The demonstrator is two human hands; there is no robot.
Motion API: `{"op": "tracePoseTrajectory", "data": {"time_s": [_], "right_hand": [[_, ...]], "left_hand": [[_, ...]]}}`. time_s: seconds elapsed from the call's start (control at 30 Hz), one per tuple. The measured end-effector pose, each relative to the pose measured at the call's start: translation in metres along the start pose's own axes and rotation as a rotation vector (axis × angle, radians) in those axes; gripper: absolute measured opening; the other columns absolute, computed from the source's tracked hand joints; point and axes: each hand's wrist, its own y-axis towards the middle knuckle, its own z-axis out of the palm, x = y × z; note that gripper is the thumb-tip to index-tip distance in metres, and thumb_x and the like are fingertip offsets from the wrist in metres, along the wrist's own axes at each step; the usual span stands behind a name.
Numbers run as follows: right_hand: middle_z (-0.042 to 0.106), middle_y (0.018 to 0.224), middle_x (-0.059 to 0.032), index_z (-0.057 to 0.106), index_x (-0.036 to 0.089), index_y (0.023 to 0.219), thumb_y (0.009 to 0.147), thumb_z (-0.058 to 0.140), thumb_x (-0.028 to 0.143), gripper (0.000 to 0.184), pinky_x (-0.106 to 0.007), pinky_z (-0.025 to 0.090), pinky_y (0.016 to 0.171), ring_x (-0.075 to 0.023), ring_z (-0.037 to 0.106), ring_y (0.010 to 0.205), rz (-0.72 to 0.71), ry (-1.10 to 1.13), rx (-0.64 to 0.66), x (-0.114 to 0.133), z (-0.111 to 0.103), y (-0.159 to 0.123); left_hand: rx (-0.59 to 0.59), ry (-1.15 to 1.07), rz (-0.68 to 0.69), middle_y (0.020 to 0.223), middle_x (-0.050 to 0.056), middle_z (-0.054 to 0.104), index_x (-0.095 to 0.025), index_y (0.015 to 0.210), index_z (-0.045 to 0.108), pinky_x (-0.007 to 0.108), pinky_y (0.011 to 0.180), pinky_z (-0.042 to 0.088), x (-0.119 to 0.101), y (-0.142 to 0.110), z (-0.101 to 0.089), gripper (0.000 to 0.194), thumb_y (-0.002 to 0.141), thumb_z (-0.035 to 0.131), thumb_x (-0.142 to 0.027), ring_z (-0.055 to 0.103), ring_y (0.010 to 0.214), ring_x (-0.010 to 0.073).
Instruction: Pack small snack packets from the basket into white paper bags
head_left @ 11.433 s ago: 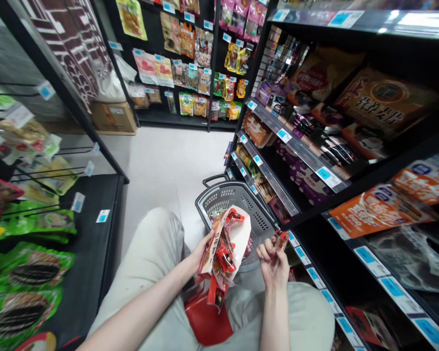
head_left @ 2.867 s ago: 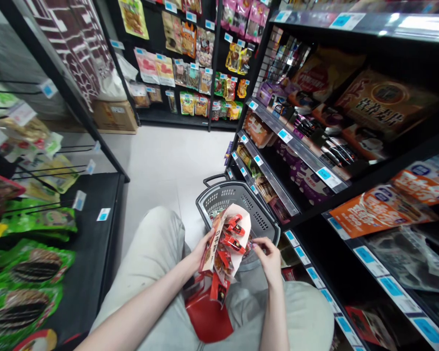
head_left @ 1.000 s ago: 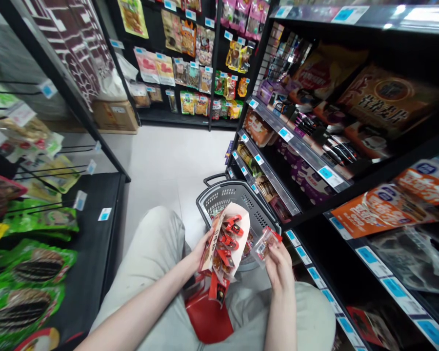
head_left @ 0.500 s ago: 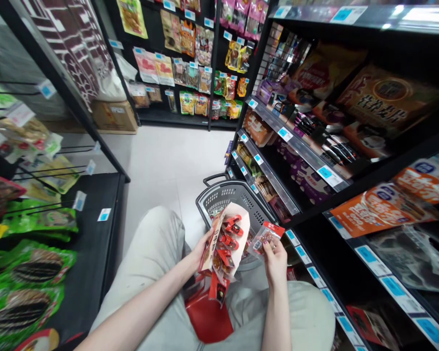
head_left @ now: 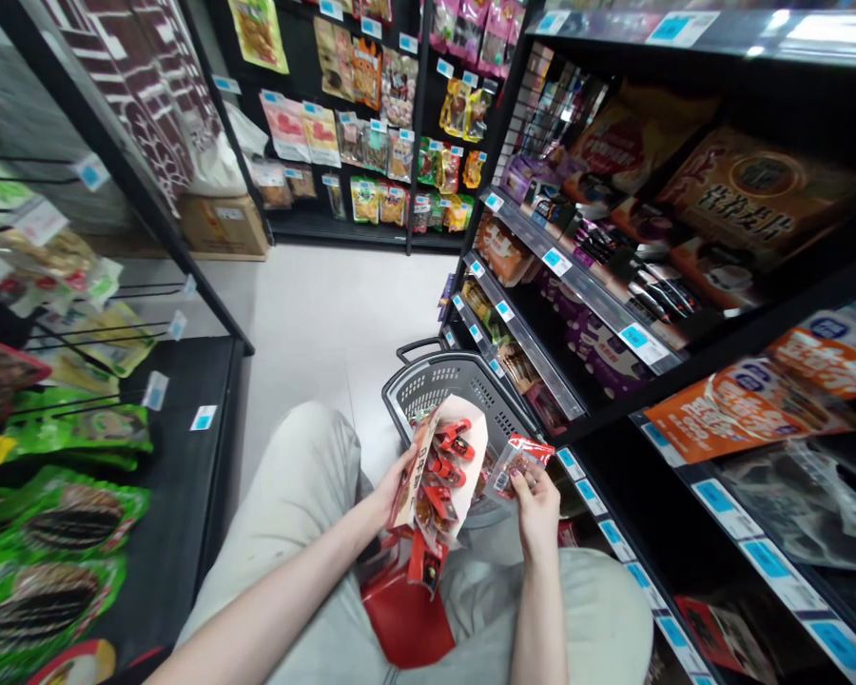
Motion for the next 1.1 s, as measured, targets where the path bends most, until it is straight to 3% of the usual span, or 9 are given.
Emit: {"op": "tracePoseTrajectory", "data": {"time_s": [0.23, 0.4, 0.53, 0.63, 0.73, 0.93, 1.1], "right_hand": [[0.061, 0.087, -0.0032, 0.054, 0.019, 0.091, 0.059, 0.065, 0.028, 0.035, -0.032, 0.045, 0.068, -0.0167, 0.057, 0.076, 0.030, 0.197, -0.040, 0.001, 0.003, 0.001], [0.059, 0.086, 0.0007, 0.057, 0.020, 0.086, 0.059, 0.060, 0.019, 0.027, -0.029, 0.043, 0.071, -0.0134, 0.054, 0.078, 0.062, 0.381, 0.055, 0.006, 0.004, -0.001], [0.054, 0.073, 0.0024, 0.057, 0.020, 0.077, 0.056, 0.054, 0.015, 0.022, -0.023, 0.041, 0.060, -0.0099, 0.050, 0.066, 0.082, 0.505, 0.067, 0.010, 0.001, -0.003], [0.044, 0.062, 0.0038, 0.056, 0.021, 0.081, 0.062, 0.053, 0.022, 0.020, -0.019, 0.035, 0.048, -0.0073, 0.041, 0.054, 0.132, 0.607, 0.153, 0.016, 0.000, -0.008], [0.041, 0.064, 0.0039, 0.052, 0.023, 0.094, 0.068, 0.052, 0.032, 0.028, -0.018, 0.031, 0.045, -0.0062, 0.036, 0.051, 0.127, 0.685, 0.227, 0.021, 0.002, -0.012], [0.050, 0.078, 0.0040, 0.052, 0.027, 0.098, 0.066, 0.058, 0.019, 0.034, -0.018, 0.035, 0.049, -0.0042, 0.041, 0.054, 0.131, 0.642, 0.255, 0.021, 0.003, -0.013], [0.059, 0.086, -0.0005, 0.055, 0.022, 0.101, 0.068, 0.058, 0.026, 0.033, -0.033, 0.045, 0.072, -0.0141, 0.056, 0.077, 0.182, 0.507, 0.249, 0.021, 0.001, -0.013]], "left_hand": [[0.047, -0.008, 0.014, 0.092, 0.014, 0.064, -0.007, 0.106, 0.053, 0.043, 0.089, 0.035, 0.001, 0.000, 0.000, 0.049, 0.073, 0.049, -0.044, 0.055, 0.094, 0.0283], [0.039, -0.003, 0.013, 0.096, 0.014, 0.063, -0.008, 0.104, 0.053, 0.043, 0.089, 0.035, 0.000, 0.000, 0.000, 0.048, 0.073, 0.049, -0.044, 0.055, 0.095, 0.0285], [0.027, -0.003, 0.001, 0.098, 0.015, 0.062, -0.008, 0.107, 0.052, 0.044, 0.089, 0.036, 0.000, -0.001, 0.002, 0.051, 0.072, 0.049, -0.044, 0.055, 0.096, 0.0288], [0.014, -0.019, -0.008, 0.098, 0.014, 0.062, -0.008, 0.111, 0.049, 0.042, 0.089, 0.036, 0.000, -0.002, 0.003, 0.053, 0.072, 0.049, -0.044, 0.055, 0.096, 0.0278], [0.007, -0.031, -0.011, 0.098, 0.013, 0.062, -0.009, 0.112, 0.049, 0.041, 0.089, 0.037, 0.001, -0.002, 0.003, 0.053, 0.072, 0.049, -0.044, 0.055, 0.095, 0.0272], [0.009, -0.020, 0.008, 0.099, 0.014, 0.061, -0.007, 0.110, 0.050, 0.043, 0.089, 0.036, 0.000, -0.001, 0.003, 0.053, 0.072, 0.050, -0.044, 0.054, 0.096, 0.0289], [0.022, -0.028, -0.015, 0.100, 0.014, 0.061, -0.008, 0.113, 0.047, 0.042, 0.089, 0.037, -0.001, -0.003, 0.005, 0.054, 0.073, 0.048, -0.044, 0.054, 0.097, 0.0276]]}}
